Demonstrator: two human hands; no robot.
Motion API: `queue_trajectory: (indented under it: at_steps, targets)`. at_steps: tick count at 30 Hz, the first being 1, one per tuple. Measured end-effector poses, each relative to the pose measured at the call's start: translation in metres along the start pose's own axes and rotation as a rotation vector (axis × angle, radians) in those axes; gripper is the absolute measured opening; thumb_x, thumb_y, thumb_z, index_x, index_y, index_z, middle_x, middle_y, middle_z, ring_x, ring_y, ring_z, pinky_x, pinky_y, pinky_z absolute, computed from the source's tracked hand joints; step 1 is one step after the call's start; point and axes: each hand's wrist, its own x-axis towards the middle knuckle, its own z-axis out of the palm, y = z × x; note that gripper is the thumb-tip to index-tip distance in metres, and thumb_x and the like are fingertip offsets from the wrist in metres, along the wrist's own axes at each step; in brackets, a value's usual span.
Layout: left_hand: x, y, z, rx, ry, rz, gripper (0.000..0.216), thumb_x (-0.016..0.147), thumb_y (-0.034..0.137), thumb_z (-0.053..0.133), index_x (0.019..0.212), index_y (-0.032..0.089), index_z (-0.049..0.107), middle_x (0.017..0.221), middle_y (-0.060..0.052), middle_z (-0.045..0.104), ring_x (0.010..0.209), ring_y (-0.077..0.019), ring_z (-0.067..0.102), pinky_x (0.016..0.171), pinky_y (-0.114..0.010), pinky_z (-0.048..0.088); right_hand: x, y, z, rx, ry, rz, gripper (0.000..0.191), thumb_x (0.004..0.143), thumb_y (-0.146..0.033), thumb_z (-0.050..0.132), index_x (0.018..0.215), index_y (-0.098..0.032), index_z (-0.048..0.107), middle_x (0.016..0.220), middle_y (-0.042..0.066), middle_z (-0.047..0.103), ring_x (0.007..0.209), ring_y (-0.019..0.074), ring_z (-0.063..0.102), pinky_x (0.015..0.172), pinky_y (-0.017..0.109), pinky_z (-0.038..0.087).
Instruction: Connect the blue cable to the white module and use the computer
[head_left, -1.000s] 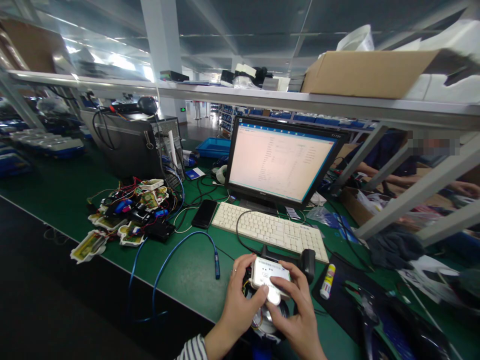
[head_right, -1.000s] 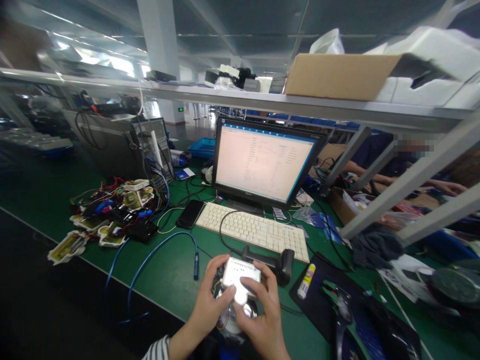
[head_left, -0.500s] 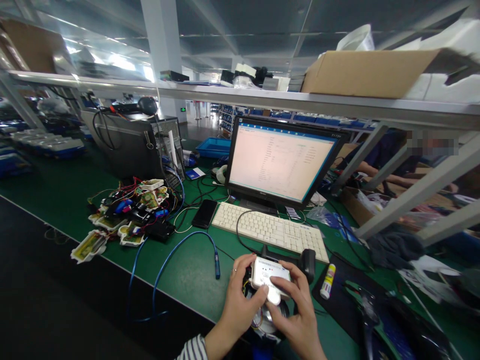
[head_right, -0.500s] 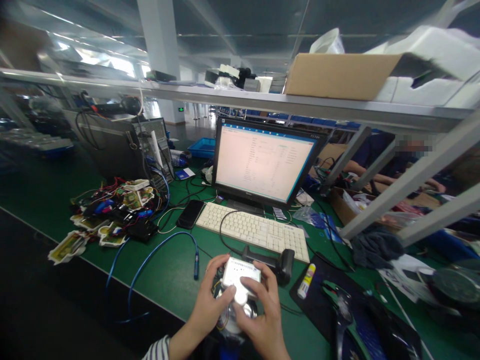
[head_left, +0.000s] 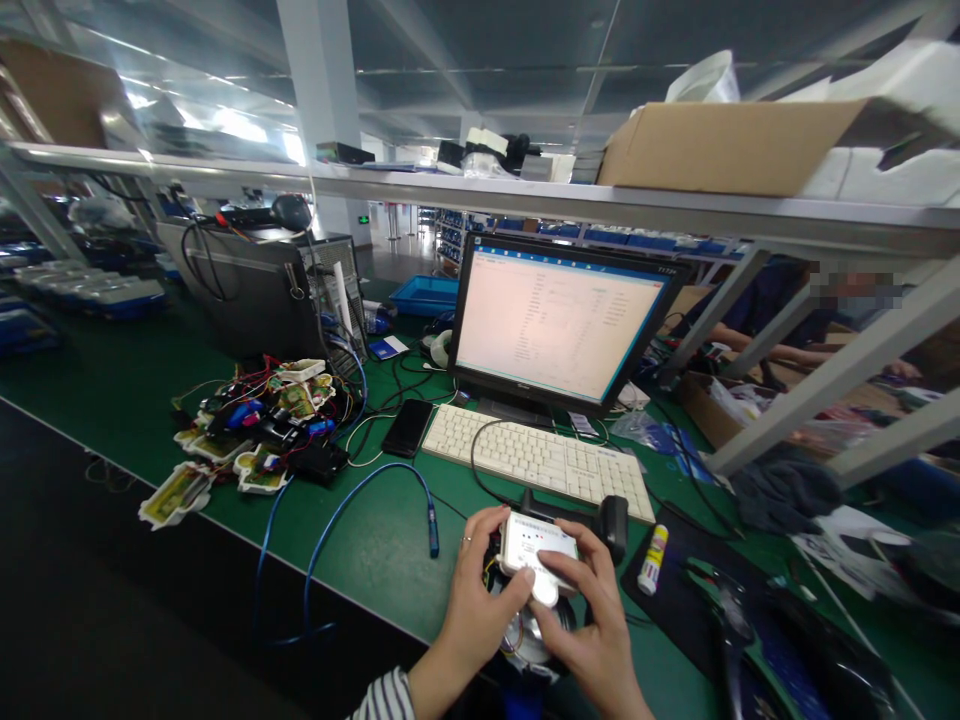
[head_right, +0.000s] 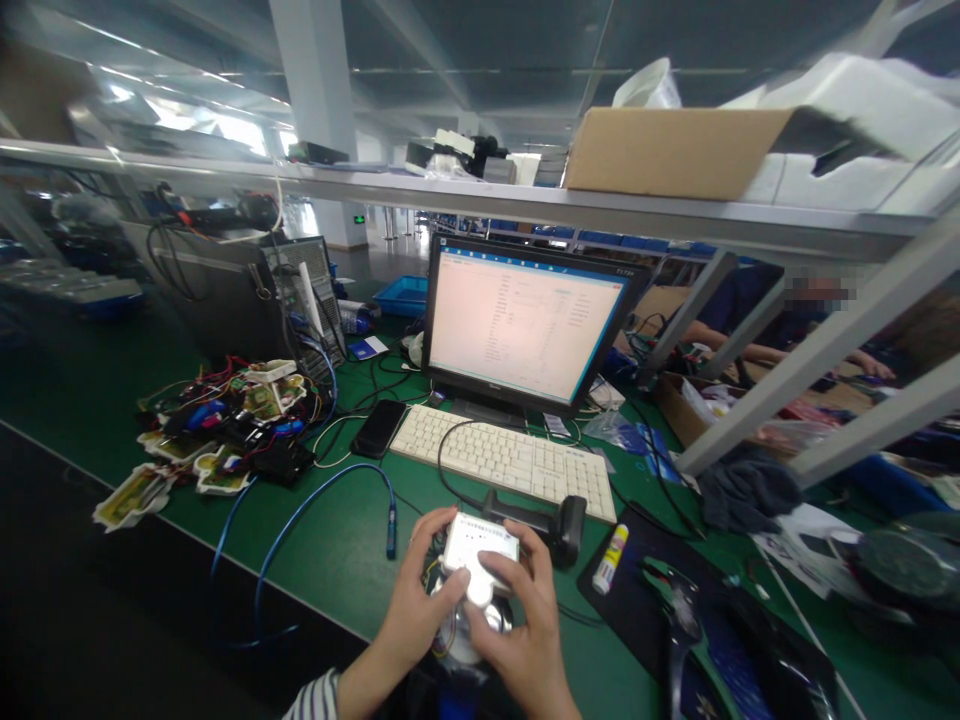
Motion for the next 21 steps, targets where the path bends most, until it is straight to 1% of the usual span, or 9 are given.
queue_trajectory:
  at_steps: [8,15,19,20,21]
  targets:
    - [0.0014,0.0005,-0.0003,-0.003,0.001,0.001,0.046,0.079,0.025,0.058,0.125,0.023,0.051,0.13,-0.01,0.048,0.124,-0.0261,0.046,0.109,-0.048,0.033,0.0002,-0.0005,-0.0002,-0.013,0.001,0.006,0.027,0.079,-0.019,0.063,0.106,-0.022,0.059,0.129,0.011,0.045,0.116,0.022,0.052,0.087,0.035,0.054]
    - [0.0,0.0004,0.0006,0.001,-0.002,0.001,0.047,0.079,0.025,0.057,0.125,0.023,0.05,0.13,-0.01,0.048,0.124,-0.0258,0.046,0.109,-0.048,0.033,0.0008,-0.0007,0.0005,-0.005,0.002,0.013,0.026,0.08,-0.019,0.062,0.106,-0.023,0.059,0.13,0.009,0.044,0.116,0.0189,0.05,0.086,0.031,0.054]
    - [0.0022,0.0003,0.0006,0.005,-0.012,-0.012,0.047,0.079,0.025,0.057,0.125,0.02,0.051,0.13,-0.012,0.047,0.125,-0.0267,0.045,0.109,-0.05,0.033,-0.0007,0.0005,0.0015,-0.012,0.009,0.008,0.024,0.079,-0.02,0.063,0.104,-0.022,0.06,0.128,0.01,0.046,0.115,0.0215,0.052,0.087,0.035,0.055]
    - [0.0027,0.0004,-0.0014,0.009,-0.036,-0.021,0.049,0.079,0.026,0.058,0.127,0.02,0.05,0.132,-0.012,0.046,0.127,-0.0269,0.044,0.111,-0.05,0.032,-0.0009,0.0009,0.0005,-0.023,0.0,0.008,0.026,0.08,-0.021,0.063,0.106,-0.023,0.06,0.129,0.011,0.046,0.116,0.0225,0.052,0.088,0.037,0.054]
    - [0.0028,0.0009,-0.005,0.014,-0.072,-0.032,0.052,0.079,0.028,0.059,0.13,0.021,0.048,0.135,-0.013,0.044,0.13,-0.0272,0.042,0.112,-0.05,0.03,-0.001,0.0015,-0.0015,-0.029,-0.016,0.012,0.032,0.081,-0.025,0.064,0.112,-0.023,0.058,0.133,0.012,0.045,0.119,0.0246,0.052,0.09,0.04,0.054]
